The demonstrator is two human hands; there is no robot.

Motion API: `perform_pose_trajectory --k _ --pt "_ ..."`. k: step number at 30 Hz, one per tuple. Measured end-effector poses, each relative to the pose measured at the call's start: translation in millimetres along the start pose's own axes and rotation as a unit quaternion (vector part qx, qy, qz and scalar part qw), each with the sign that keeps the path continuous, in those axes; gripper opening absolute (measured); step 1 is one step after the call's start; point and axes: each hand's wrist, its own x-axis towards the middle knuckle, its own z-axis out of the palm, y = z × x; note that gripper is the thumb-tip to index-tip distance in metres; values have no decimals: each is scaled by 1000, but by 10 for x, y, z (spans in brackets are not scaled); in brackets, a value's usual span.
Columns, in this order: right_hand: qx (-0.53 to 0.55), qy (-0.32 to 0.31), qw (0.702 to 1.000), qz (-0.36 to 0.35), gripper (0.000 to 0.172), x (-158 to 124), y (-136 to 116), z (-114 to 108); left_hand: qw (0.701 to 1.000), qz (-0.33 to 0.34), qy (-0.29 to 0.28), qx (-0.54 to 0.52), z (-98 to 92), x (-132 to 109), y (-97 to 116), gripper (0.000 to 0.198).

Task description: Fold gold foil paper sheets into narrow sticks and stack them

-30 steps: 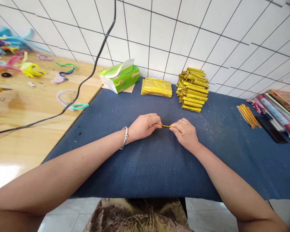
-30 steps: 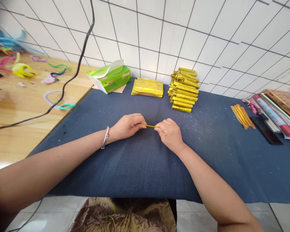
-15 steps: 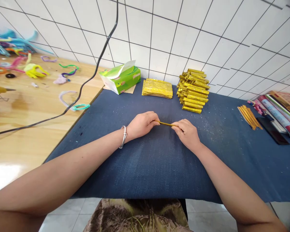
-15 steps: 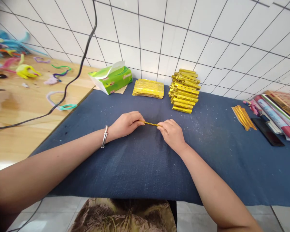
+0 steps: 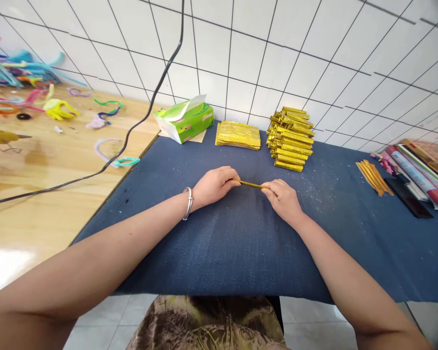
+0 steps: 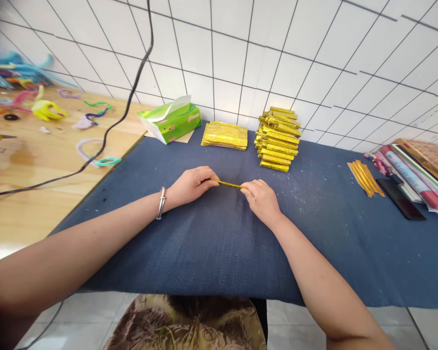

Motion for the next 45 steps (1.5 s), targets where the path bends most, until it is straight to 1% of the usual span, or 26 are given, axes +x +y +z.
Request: perform_pose_trajectory --k 7,12,17,24,28,32,41,45 --pt "22 19 1000 -8 24 -21 50 19 999 -27 35 -26 -14 -15 -10 11" --pt "29 36 999 20 20 -15 64 -6 997 -44 59 -37 -31 -23 -28 11" --pt "28 47 998 41 16 -5 52 -42 995 -67 67 -35 -55 -25 -62 11" --pt "31 42 998 34 14 -2 24 -56 993 -89 75 -23 -69 -28 -89 16" --pt "25 32 999 30 15 -3 20 -69 994 -80 69 -25 -62 -26 -92 15" --pt "24 20 999 24 16 1 25 -92 996 -58 57 -19 -61 -22 -68 14" --pt "41 9 999 17 22 13 4 -124 1000 -17 24 1 -87 -9 -26 17" --pt "41 5 999 16 22 8 12 -117 1000 -12 17 -4 -94 -5 -28 18"
